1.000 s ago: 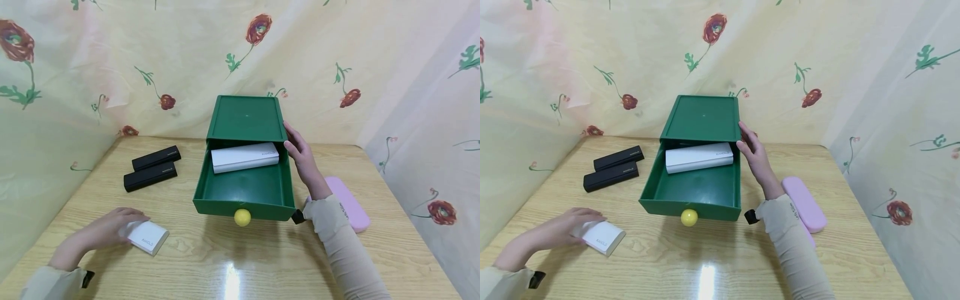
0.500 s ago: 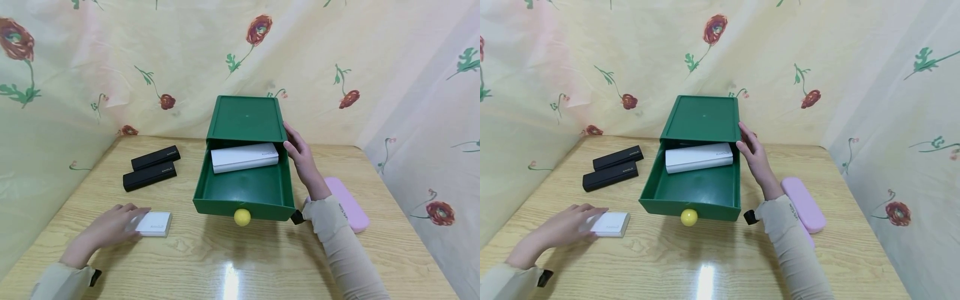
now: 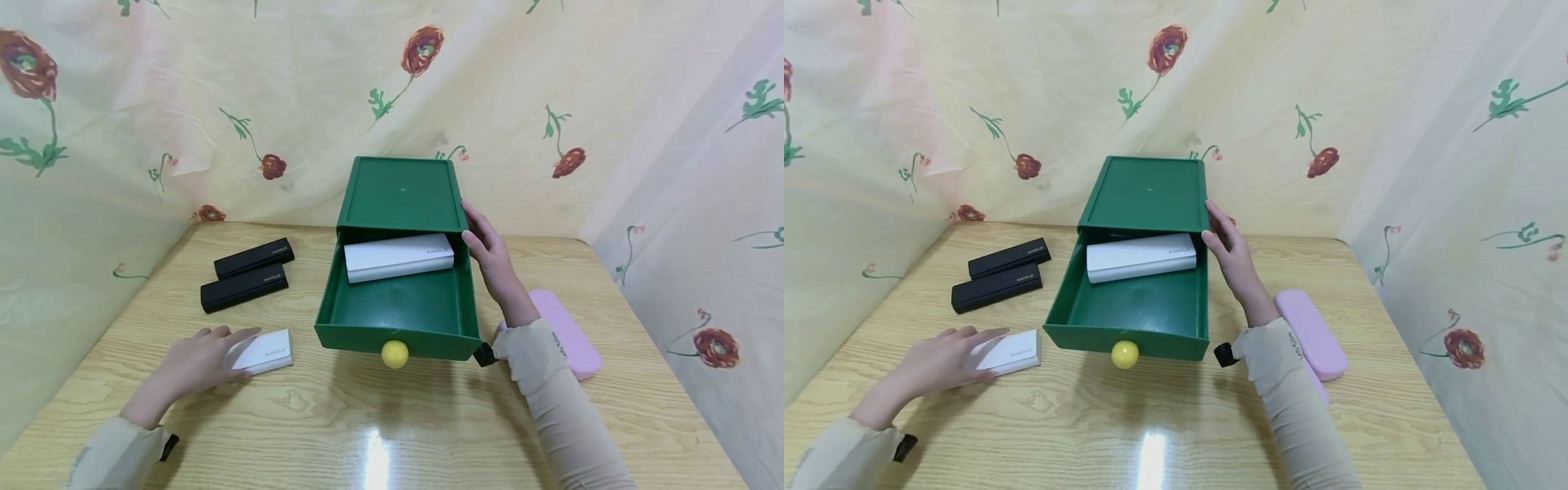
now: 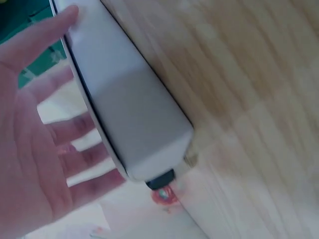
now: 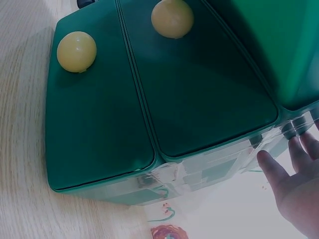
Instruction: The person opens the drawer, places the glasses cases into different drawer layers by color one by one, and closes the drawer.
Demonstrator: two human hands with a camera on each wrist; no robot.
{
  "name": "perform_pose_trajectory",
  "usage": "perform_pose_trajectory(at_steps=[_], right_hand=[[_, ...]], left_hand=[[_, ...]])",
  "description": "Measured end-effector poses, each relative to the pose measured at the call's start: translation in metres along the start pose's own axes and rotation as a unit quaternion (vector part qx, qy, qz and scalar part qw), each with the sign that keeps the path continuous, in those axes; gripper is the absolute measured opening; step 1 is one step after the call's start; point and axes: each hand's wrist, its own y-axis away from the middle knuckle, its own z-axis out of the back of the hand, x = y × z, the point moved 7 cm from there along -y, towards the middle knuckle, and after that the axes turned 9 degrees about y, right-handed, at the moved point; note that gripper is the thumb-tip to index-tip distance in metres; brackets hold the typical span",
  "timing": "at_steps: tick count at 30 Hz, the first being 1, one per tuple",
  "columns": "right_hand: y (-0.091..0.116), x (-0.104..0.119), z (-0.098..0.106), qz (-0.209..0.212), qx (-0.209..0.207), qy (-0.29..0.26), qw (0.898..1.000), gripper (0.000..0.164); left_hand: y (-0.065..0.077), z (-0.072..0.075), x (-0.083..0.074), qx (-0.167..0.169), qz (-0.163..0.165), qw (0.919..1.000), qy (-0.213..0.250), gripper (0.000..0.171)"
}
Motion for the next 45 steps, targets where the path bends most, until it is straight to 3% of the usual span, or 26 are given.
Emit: perform_pose_trajectory(at_steps=[6, 12, 16, 21, 36, 45], right_hand=[[0.000, 0.000, -0.001, -0.002, 0.001, -0.001, 1.000, 0.050], [0.000, -0.001, 0.000, -0.003, 0.001, -0.002, 1.000, 0.051], [0.000, -0.002, -0.001, -0.005, 0.000, 0.000, 1.000, 0.050], [0.001, -0.001, -0.001, -0.004, 0.000, 0.002, 1.000, 0.050], [0.001, 0.001, 0.000, -0.002, 0.001, 0.003, 1.000, 0.051], [0.001, 0.001, 0.000, -0.003, 0.001, 0.006, 1.000, 0.051]], left_hand=[[0.004, -0.002, 0.004, 0.020, -0.045, 0.9977, 0.046, 0.074], [0.006, -0.005, 0.005, 0.037, -0.054, 0.9959, 0.063, 0.076], [0.006, -0.005, 0.005, 0.035, -0.057, 0.9960, 0.060, 0.074], [0.007, 0.002, 0.002, 0.008, -0.078, 0.9958, 0.048, 0.071], [0.011, 0.062, -0.016, -0.043, -0.130, 0.9906, 0.009, 0.068], [0.015, 0.113, -0.042, -0.123, -0.203, 0.9703, -0.048, 0.068]])
